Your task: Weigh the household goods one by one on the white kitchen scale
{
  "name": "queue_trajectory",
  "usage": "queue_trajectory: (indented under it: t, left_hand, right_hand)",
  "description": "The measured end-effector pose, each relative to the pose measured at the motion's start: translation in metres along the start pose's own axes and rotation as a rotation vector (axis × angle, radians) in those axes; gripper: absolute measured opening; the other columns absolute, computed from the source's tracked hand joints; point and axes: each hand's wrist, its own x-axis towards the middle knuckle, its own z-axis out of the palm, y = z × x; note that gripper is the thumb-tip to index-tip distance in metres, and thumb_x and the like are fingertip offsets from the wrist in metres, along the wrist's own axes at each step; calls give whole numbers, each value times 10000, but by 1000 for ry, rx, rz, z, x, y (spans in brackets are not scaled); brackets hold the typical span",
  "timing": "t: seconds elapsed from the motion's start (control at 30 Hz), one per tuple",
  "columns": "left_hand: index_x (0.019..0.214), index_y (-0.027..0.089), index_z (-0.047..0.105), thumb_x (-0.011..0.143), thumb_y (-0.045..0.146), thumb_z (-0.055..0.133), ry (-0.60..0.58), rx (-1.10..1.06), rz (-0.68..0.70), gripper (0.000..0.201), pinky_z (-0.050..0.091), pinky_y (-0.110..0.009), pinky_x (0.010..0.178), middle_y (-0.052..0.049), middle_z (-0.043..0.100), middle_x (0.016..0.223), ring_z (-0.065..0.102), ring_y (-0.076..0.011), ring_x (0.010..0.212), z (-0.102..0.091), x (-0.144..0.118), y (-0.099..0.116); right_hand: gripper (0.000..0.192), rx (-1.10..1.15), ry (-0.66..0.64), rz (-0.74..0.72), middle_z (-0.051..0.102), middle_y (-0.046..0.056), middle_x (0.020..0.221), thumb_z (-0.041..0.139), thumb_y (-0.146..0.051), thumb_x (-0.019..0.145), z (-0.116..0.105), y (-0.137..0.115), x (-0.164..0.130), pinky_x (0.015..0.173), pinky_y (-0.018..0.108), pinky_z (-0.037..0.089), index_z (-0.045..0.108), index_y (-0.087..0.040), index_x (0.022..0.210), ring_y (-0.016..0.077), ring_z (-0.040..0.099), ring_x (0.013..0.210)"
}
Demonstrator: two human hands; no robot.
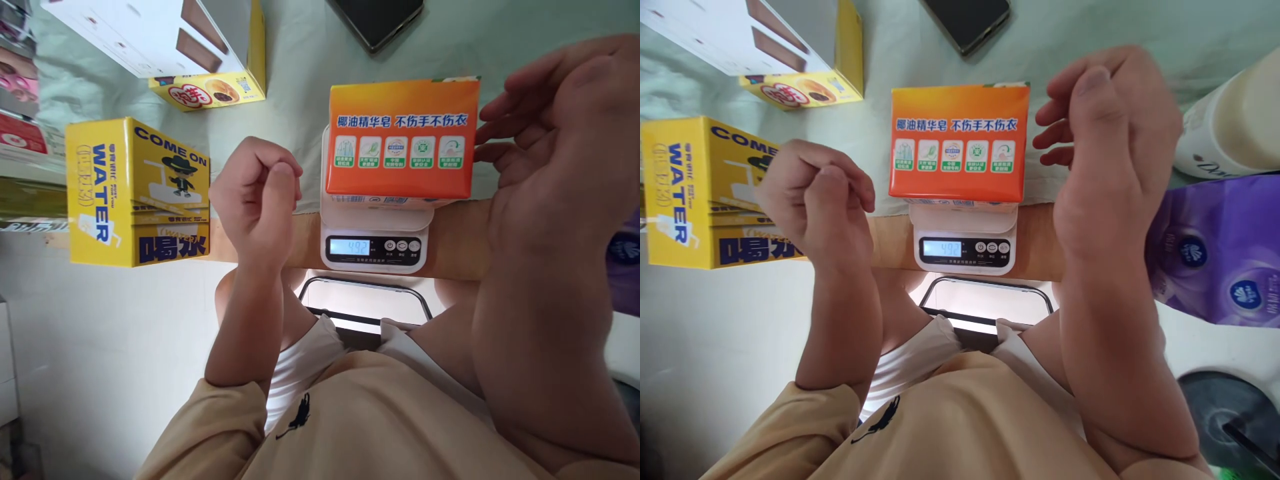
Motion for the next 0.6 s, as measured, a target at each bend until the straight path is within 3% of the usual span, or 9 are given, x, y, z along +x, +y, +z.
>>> queue_trajectory:
  t: [0.1,0.2,0.27,0.33,0.4,0.5,0.6]
  left_hand:
    - [910,298,700,884,500,688,-83,47,102,204,464,-364,719,-34,595,858,572,-172,761,1,2,3]
    - [1150,316,659,747,563,818,-294,63,70,499,533,-370,831,-60,616,1152,629,-213,1003,0,6,-5]
    - [1254,331,608,650,523,905,-384,57,27,700,574,-384,880,-62,616,1250,642,-236,1077,0,8,-13]
    - [1291,329,602,591,466,955,-385,40,1,795,612,-394,924,-56,646,1276,665,-249,1111,0,8,-19]
    - [1292,304,631,605,423,957,-372,46,-16,770,632,-394,963,-54,679,1276,686,-258,1135,-1,8,-21]
    - [1295,277,661,694,388,912,-379,49,-2,661,642,-380,985,-44,717,1258,715,-251,1122,0,7,-21]
    - [1342,313,640,784,358,848,-362,31,51,597,654,-344,955,-17,740,1219,733,-219,1083,6,4,-18]
  right_hand:
    - [165,-24,-26,-7,626,80,815,467,-231,846,-1,1,-2,562,274,374,616,-163,829,119,566,640]
    - [182,-90,-60,-21,651,53,837,470,-259,875,-3,6,-2,512,245,309,624,-167,843,55,451,539]
    - [198,-110,-122,19,680,39,921,481,-303,901,-5,11,-2,531,226,369,632,-178,928,60,531,617]
    - [248,-99,-189,43,700,35,1068,491,-327,919,-5,15,-2,664,217,487,632,-184,1066,94,661,891]
    - [307,-67,-260,50,687,33,1194,491,-322,935,-4,17,-3,819,238,535,605,-179,1182,114,658,1105]
    - [308,-43,-321,53,677,31,1152,505,-358,945,-1,17,-6,825,267,531,565,-169,1180,104,652,1003]
    - [320,-104,-281,23,625,44,1149,527,-433,926,1,20,-9,884,299,518,508,-189,1132,124,604,1029]
